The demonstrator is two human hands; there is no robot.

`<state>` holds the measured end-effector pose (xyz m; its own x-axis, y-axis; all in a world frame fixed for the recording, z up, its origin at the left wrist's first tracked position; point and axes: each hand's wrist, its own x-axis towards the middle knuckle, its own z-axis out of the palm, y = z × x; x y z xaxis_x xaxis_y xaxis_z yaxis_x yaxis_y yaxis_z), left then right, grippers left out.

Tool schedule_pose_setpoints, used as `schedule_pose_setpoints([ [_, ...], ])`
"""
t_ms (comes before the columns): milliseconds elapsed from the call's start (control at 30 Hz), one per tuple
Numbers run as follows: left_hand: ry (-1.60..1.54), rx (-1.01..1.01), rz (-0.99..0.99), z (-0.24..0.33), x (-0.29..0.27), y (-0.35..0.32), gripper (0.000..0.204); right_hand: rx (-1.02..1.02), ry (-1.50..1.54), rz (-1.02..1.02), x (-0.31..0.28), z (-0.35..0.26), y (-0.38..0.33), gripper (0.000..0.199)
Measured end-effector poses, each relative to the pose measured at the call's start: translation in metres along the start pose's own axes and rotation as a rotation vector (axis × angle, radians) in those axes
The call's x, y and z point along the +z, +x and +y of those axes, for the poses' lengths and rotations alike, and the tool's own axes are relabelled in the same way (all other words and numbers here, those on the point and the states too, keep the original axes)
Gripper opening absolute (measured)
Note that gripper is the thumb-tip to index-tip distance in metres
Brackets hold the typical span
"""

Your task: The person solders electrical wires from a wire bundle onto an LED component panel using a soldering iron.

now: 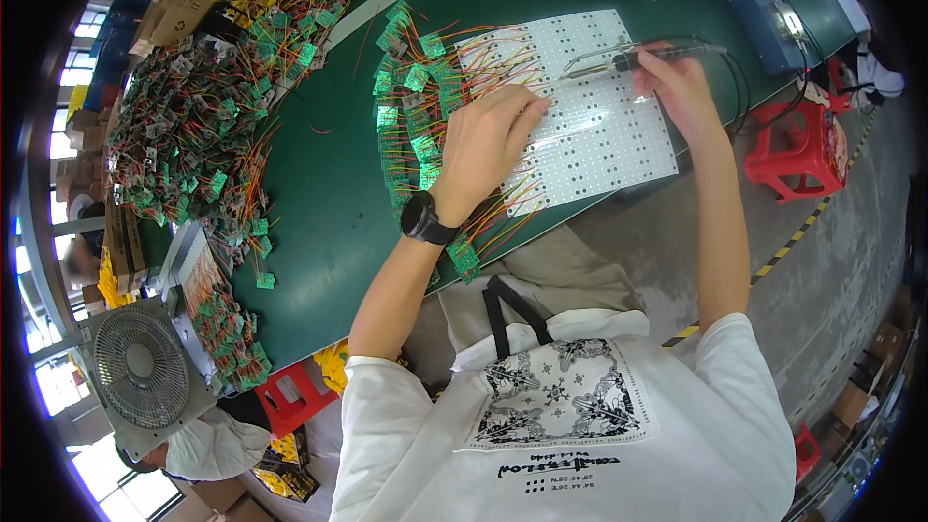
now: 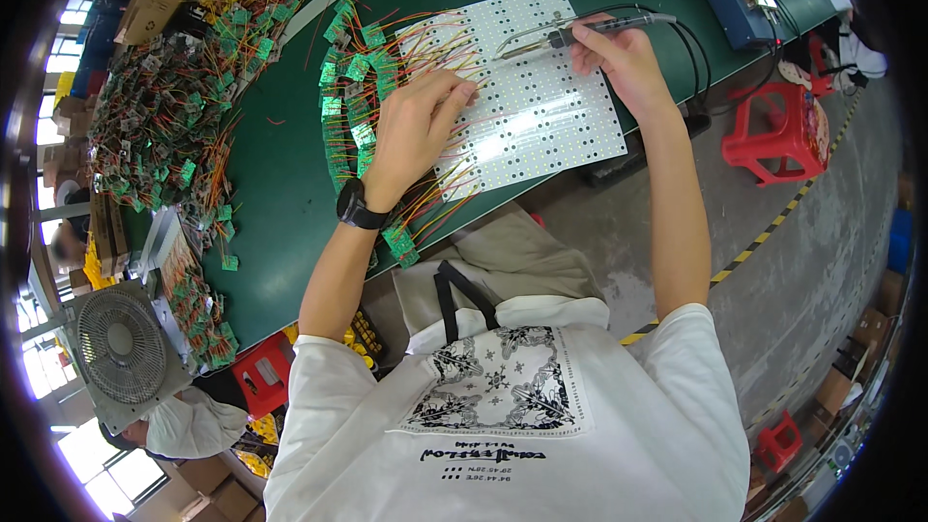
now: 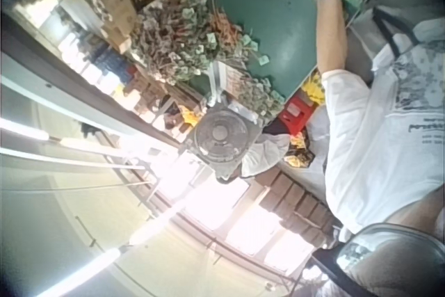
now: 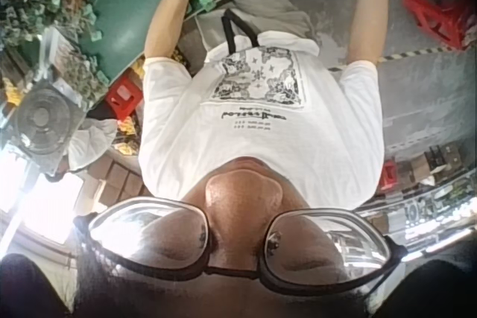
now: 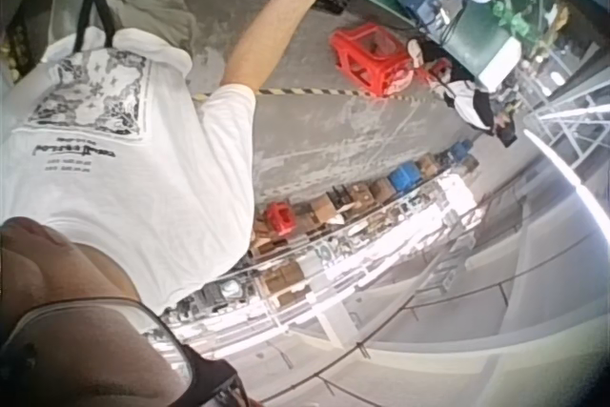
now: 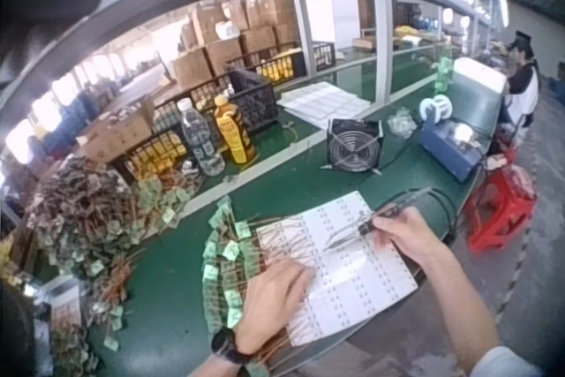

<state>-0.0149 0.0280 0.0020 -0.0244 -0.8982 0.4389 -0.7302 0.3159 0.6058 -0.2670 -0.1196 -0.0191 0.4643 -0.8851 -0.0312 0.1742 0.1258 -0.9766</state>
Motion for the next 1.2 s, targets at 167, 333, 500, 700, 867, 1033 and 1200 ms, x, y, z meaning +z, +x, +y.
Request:
schedule_pose_setpoints([
  [167,-0.111,-0.139,-0.174,0.009,-0.007,0.003,0.022,-0.001,-0.071,-0.033,-0.001,0.0,-0.004,0.024],
  [333,-0.049,-0.089,-0.235,0.011,-0.011,0.004,0.031,-0.016,-0.08,-0.049,0.001,0.0,-0.005,0.023],
  [500,-0.1,-0.046,-0.248,0.008,-0.009,0.0,0.035,-0.111,-0.088,-0.012,0.002,0.007,-0.007,0.021],
  [700,-0.022,0.034,-0.251,0.012,-0.012,0.003,0.033,-0.126,-0.061,-0.023,0.002,0.007,-0.007,0.021],
  [867,-0.047,0.028,-0.248,0.008,-0.012,0.003,0.026,-0.137,-0.045,-0.012,0.004,0.007,-0.008,0.02],
  [1033,-0.134,-0.028,-0.093,0.007,-0.003,0.002,0.019,-0.141,-0.078,-0.012,0.007,0.006,-0.01,0.019],
  [1200,-0.002,-0.027,-0.114,0.013,-0.003,0.002,0.017,-0.152,-0.075,-0.02,0.007,0.004,-0.011,0.018],
])
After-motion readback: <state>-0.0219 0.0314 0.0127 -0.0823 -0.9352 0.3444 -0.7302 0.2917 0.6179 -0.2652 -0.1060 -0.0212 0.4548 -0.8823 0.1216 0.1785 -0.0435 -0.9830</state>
